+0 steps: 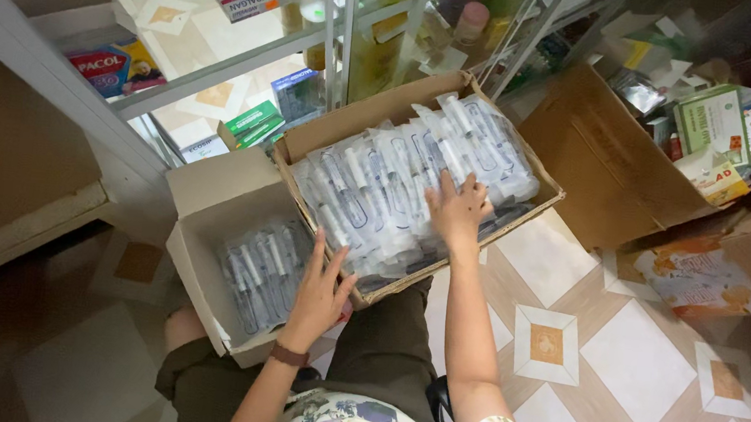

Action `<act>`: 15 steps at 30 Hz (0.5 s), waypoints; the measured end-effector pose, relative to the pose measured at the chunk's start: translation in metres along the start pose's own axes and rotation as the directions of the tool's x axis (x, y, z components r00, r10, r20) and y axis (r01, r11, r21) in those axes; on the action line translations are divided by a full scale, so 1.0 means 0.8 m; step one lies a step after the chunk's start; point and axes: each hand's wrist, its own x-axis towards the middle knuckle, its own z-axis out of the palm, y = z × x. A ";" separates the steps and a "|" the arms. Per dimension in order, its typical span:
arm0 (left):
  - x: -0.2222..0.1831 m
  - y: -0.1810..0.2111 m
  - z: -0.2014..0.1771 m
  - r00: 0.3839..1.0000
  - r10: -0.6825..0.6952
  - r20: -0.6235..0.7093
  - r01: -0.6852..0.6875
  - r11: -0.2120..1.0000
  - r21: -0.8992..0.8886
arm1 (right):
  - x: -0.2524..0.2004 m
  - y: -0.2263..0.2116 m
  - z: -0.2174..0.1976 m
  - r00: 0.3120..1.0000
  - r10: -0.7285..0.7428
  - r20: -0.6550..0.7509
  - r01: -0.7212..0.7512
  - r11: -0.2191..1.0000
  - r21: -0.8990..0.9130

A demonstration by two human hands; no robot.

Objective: The person opens a cardboard box and transfers individually wrapped items from a larger box into the smaller one. The person handles the items one at a time and arranges them inside the smaller box.

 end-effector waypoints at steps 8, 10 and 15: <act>-0.003 0.009 -0.004 0.999 0.022 -0.033 -0.023 0.999 -0.035 | -0.001 0.000 -0.007 0.985 -0.025 -0.173 0.028 1.000 0.015; -0.005 0.012 -0.006 1.000 -0.021 -0.009 0.020 0.998 -0.062 | -0.001 0.003 -0.008 0.975 -0.008 -0.220 0.028 0.996 0.087; -0.012 0.006 -0.009 0.996 -0.068 -0.057 0.061 0.992 -0.111 | 0.009 0.006 -0.026 0.962 0.084 -0.260 -0.048 0.989 0.139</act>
